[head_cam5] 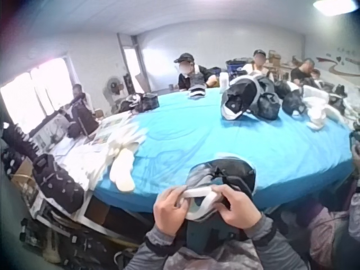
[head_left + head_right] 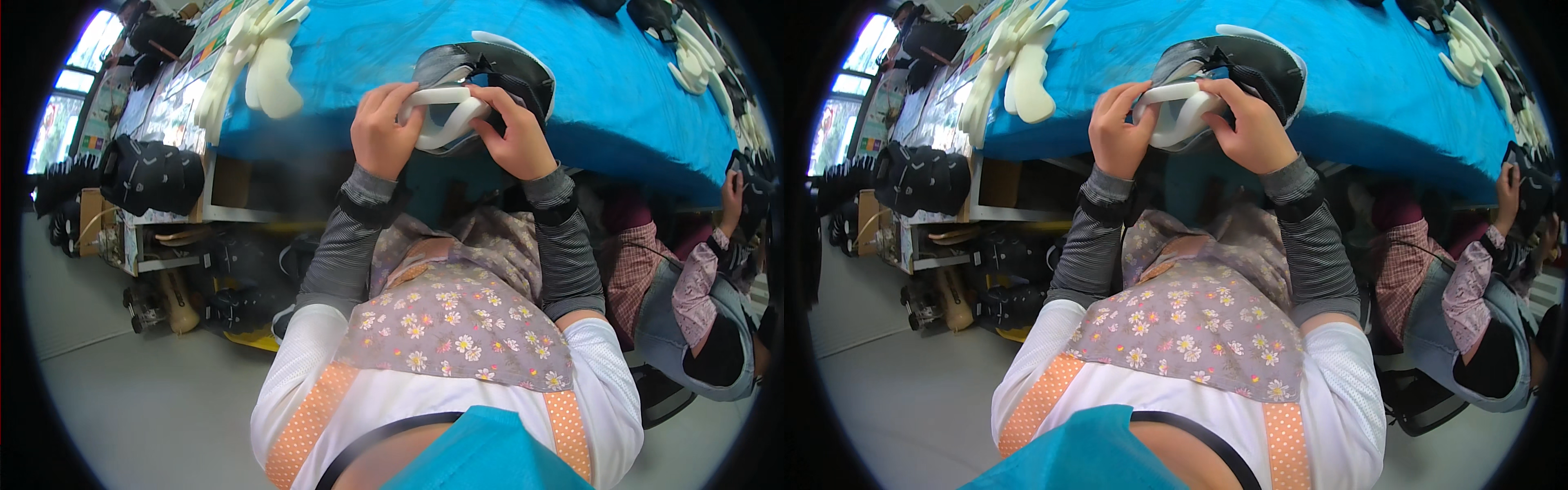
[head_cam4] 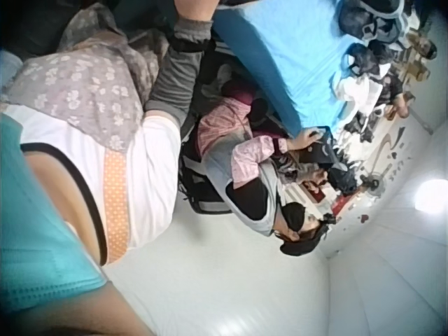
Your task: The person is manually assembling or inspecting shoe components, specifically fitting a foam lining into the heel area of a black shoe upper.
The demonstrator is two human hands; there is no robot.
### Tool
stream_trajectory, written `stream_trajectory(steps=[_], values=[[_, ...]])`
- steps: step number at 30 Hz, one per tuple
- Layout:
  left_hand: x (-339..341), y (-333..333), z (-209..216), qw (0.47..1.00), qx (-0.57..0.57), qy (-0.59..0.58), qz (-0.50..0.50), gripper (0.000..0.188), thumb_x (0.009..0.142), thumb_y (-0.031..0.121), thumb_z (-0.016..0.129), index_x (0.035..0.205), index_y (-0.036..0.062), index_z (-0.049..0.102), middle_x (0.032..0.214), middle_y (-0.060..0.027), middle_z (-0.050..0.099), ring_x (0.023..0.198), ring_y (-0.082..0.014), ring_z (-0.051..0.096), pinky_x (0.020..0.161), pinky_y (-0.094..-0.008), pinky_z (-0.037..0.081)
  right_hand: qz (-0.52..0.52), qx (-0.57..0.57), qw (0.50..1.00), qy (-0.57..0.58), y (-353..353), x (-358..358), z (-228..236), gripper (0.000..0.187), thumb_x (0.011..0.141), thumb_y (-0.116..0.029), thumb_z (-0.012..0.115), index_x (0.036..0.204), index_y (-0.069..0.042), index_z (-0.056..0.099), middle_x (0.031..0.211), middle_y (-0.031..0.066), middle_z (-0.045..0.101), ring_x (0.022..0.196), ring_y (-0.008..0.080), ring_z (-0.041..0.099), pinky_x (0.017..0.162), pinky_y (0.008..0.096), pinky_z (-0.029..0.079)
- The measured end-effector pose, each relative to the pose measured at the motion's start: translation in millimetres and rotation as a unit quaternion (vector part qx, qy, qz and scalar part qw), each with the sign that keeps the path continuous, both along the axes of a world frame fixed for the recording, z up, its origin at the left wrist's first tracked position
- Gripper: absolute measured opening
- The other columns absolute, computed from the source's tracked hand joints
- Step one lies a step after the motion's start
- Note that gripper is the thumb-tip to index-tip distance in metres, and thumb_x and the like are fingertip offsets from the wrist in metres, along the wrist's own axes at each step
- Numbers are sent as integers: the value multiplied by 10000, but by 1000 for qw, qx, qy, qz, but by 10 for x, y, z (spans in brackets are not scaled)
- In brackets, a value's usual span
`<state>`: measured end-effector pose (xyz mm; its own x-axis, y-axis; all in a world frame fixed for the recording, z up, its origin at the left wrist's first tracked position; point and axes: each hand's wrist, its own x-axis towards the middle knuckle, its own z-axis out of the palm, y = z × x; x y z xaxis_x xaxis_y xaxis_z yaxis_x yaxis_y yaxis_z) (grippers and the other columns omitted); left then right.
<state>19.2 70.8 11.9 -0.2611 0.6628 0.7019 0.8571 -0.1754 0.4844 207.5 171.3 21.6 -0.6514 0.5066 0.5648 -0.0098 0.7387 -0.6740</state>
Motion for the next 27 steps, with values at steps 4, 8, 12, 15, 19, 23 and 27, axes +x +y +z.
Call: stream_trajectory(steps=[4,8,12,15,19,23,27], values=[[60,21,199,995,60,60,49,695,717,105,757,1354,69,481,1270,-181,542,1202,-354,475,979,-422,407,-2,-15,1000,22,-3,-10,-57,447,817,2,630,1245,-73,529,1034,183,642,945,353,638,819,361,509],[-27,173,289,984,-19,123,-127,623,730,46,718,1325,60,533,1255,-184,577,1197,-340,522,971,-398,438,-4,-11,999,40,-53,-19,-74,470,815,13,609,1268,-64,509,1060,191,639,970,352,638,839,363,507],[6,242,252,984,-41,28,-172,503,744,20,701,1237,47,604,1143,-164,647,1046,-314,621,871,-361,500,0,-35,997,64,-43,-38,-120,478,800,25,577,1268,-42,500,1070,207,635,974,356,637,843,359,507],[28,261,222,985,-36,0,-166,439,748,36,710,1181,47,637,1098,-149,671,988,-306,647,826,-355,520,-2,-41,998,57,-32,-38,-117,480,789,22,566,1261,-40,503,1065,216,633,965,361,638,838,357,507],[35,296,195,986,-37,-34,-156,357,762,28,689,1117,54,673,1074,-152,681,948,-288,665,798,-344,532,-12,-35,998,57,-18,-39,-125,468,791,5,570,1252,-36,505,1036,220,636,936,363,641,819,357,510],[33,328,184,985,-62,-74,-145,326,772,68,685,1098,60,683,1031,-151,690,907,-290,671,773,-338,533,-13,-72,997,23,-7,-43,-116,429,826,9,597,1246,-31,519,1074,181,635,996,304,640,857,334,498],[88,352,334,991,-86,-19,-104,284,797,80,696,1076,27,682,950,-144,707,830,-225,692,724,-294,536,-14,-81,996,46,16,-45,-140,387,822,-4,574,1206,-17,527,1026,188,640,954,307,647,838,339,503]])
